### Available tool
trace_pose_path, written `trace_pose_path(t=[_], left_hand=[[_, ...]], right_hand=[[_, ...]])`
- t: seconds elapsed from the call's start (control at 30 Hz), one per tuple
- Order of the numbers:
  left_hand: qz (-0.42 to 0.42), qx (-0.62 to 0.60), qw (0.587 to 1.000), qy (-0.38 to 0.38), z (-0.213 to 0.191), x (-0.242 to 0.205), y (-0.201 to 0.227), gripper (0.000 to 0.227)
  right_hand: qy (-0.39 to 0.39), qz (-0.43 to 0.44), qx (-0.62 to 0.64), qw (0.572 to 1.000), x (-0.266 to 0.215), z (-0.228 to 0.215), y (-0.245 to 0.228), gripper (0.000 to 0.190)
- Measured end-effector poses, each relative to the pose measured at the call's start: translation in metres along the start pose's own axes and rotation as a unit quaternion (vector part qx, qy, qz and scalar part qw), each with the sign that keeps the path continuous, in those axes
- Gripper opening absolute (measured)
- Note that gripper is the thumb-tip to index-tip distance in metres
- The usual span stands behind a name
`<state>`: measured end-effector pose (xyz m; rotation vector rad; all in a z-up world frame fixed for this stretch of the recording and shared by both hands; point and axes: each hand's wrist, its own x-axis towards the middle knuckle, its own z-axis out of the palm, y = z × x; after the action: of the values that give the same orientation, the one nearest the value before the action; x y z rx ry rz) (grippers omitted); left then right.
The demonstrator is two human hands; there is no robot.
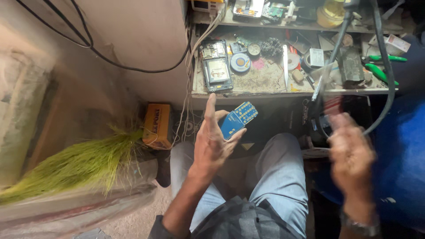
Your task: The person cleans a blue circuit board using a toothbrush and a liquid from a yellow bottle. They then handle a small white component and use tweezers to work on the circuit board.
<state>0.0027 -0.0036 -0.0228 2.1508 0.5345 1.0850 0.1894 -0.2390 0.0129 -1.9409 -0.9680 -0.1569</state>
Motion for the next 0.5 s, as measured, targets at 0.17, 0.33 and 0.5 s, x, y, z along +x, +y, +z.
trace_pose_path(t=[0.17,0.33,0.5], left_hand=[[-0.009,-0.005,1.000,-0.009,0.005,-0.003,0.003,0.115],[0.002,0.003,1.000,0.002,0.002,-0.007,0.005,0.115],[-0.014,-0.007,1.000,0.006,0.002,-0.009,0.008,0.118]], right_hand=[[-0.095,-0.113,-0.060,0.987,-0.034,0.041,-0.030,0.035],[-0.096,-0.176,-0.141,0.969,-0.021,0.050,-0.027,0.041],[-0.090,-0.226,-0.088,0.966,-0.042,0.056,-0.042,0.038]])
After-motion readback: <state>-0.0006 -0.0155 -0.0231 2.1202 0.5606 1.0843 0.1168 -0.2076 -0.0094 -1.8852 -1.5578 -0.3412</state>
